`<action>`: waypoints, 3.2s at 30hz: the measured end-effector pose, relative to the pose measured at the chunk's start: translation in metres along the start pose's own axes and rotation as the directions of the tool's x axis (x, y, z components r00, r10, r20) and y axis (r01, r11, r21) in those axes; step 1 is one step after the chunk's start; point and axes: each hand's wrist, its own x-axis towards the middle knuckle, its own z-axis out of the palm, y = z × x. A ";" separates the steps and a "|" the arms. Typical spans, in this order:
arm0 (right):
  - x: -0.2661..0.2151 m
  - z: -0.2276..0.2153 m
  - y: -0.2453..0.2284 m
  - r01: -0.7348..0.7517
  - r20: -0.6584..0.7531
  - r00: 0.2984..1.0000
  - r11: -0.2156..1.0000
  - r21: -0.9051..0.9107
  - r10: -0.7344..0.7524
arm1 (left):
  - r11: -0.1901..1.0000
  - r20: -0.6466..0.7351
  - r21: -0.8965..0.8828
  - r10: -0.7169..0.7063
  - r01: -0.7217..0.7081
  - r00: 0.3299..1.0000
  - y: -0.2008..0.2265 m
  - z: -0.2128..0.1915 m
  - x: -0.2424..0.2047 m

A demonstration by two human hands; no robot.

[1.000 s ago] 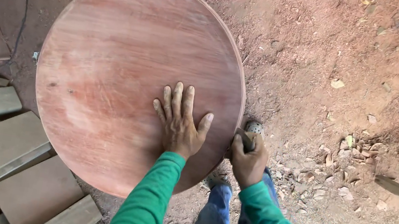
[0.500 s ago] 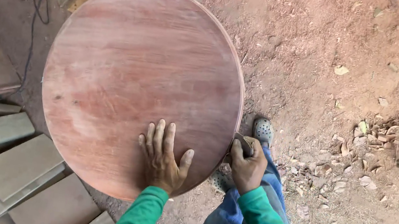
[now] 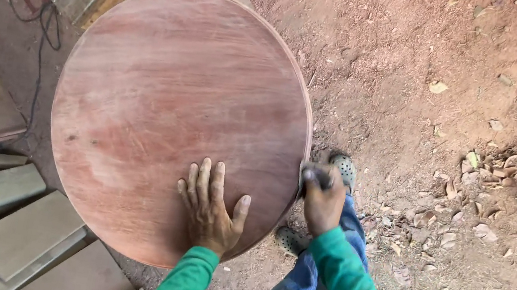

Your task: Sanding the surface and edges of a circular wooden tabletop using a piece of sandpaper.

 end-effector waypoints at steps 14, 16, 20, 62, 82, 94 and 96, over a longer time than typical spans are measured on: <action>-0.011 -0.007 -0.004 0.144 0.058 0.989 0.979 -0.141 -0.137 | 1.000 -0.009 0.013 0.009 -0.009 1.000 -0.001 0.000 0.002; 0.030 0.002 -0.012 0.170 0.074 0.984 0.969 -0.181 -0.159 | 1.000 -0.005 0.008 0.005 -0.005 1.000 0.000 0.000 0.003; 0.069 0.019 -0.026 0.338 0.119 0.935 0.941 -0.011 -0.334 | 0.999 -0.043 -0.036 0.013 -0.015 0.999 0.001 0.000 0.003; 0.016 -0.071 -0.101 0.034 0.772 0.443 0.852 -0.522 0.456 | -0.610 0.625 -0.781 -0.760 0.134 0.178 0.224 -0.006 -0.036; 0.134 0.159 -0.134 0.747 0.741 -0.635 -0.067 0.661 0.219 | -0.024 0.316 -0.851 -0.821 -0.524 -0.475 0.312 0.081 0.080; 0.137 0.169 -0.132 0.807 0.796 -0.516 -0.134 0.576 0.315 | -0.073 0.287 -0.953 -0.523 -0.293 -0.803 0.267 0.113 0.173; 0.133 0.169 -0.138 0.814 0.800 -0.500 -0.135 0.565 0.333 | -0.049 0.252 -0.963 -0.506 -0.265 -0.825 0.266 0.104 0.179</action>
